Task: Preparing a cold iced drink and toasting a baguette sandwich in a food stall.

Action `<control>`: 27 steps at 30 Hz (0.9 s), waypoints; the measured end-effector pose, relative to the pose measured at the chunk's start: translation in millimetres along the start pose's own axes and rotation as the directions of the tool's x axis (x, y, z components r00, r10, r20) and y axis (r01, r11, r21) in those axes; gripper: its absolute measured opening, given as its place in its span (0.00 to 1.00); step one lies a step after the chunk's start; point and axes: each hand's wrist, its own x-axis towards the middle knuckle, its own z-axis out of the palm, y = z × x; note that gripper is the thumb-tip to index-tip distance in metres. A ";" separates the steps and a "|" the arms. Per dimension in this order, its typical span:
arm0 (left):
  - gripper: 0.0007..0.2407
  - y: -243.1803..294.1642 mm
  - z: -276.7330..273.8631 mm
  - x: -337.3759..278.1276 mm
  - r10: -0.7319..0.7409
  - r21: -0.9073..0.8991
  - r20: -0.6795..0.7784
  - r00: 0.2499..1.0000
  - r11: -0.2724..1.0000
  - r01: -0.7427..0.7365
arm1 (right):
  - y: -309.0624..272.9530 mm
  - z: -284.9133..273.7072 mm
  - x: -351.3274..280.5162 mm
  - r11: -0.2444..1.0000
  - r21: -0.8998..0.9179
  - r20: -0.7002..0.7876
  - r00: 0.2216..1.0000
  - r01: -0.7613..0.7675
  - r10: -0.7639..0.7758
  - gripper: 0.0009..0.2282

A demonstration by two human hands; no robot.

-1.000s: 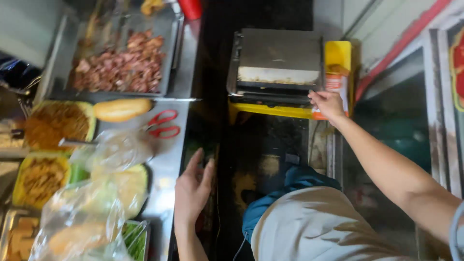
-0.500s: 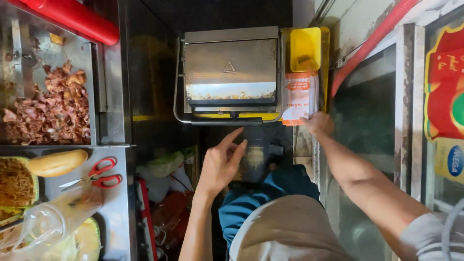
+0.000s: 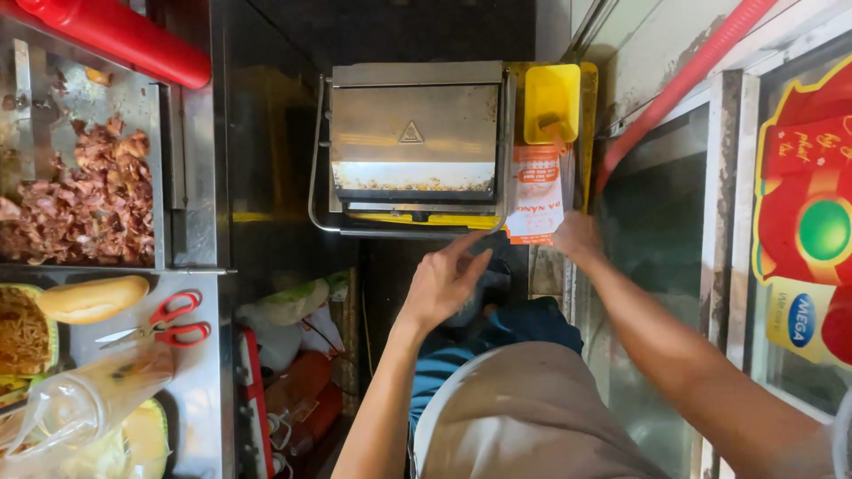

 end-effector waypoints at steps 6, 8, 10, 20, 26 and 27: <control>0.19 -12.3 42.6 25.5 0.054 0.096 -0.018 0.998 0.994 -0.052 | -49.2 -98.2 -60.8 0.959 0.184 -0.062 0.977 0.214 -0.206 0.27; 0.19 -20.9 62.5 43.1 0.081 0.092 -0.051 0.995 0.993 -0.076 | -59.0 -116.0 -70.1 0.941 0.201 -0.132 0.959 0.272 -0.250 0.23; 0.20 -29.3 82.2 61.4 0.111 0.091 -0.083 0.990 0.991 -0.103 | -65.5 -126.9 -73.0 0.920 0.215 -0.204 0.936 0.329 -0.287 0.19; 0.26 -37.2 156.4 141.6 0.275 0.426 -0.079 0.958 0.878 -0.217 | -62.0 -147.8 -82.3 0.785 0.532 -0.095 0.943 0.318 -0.318 0.25; 0.14 -35.4 152.7 159.9 -0.026 0.416 -0.068 0.997 0.908 0.052 | -35.1 -112.6 -64.0 0.590 0.807 -0.055 0.998 0.034 0.018 0.30; 0.15 -29.6 143.6 154.3 -0.070 0.371 -0.094 0.993 0.923 0.100 | -25.3 -100.5 -55.5 0.583 0.783 0.090 0.967 -0.217 0.239 0.41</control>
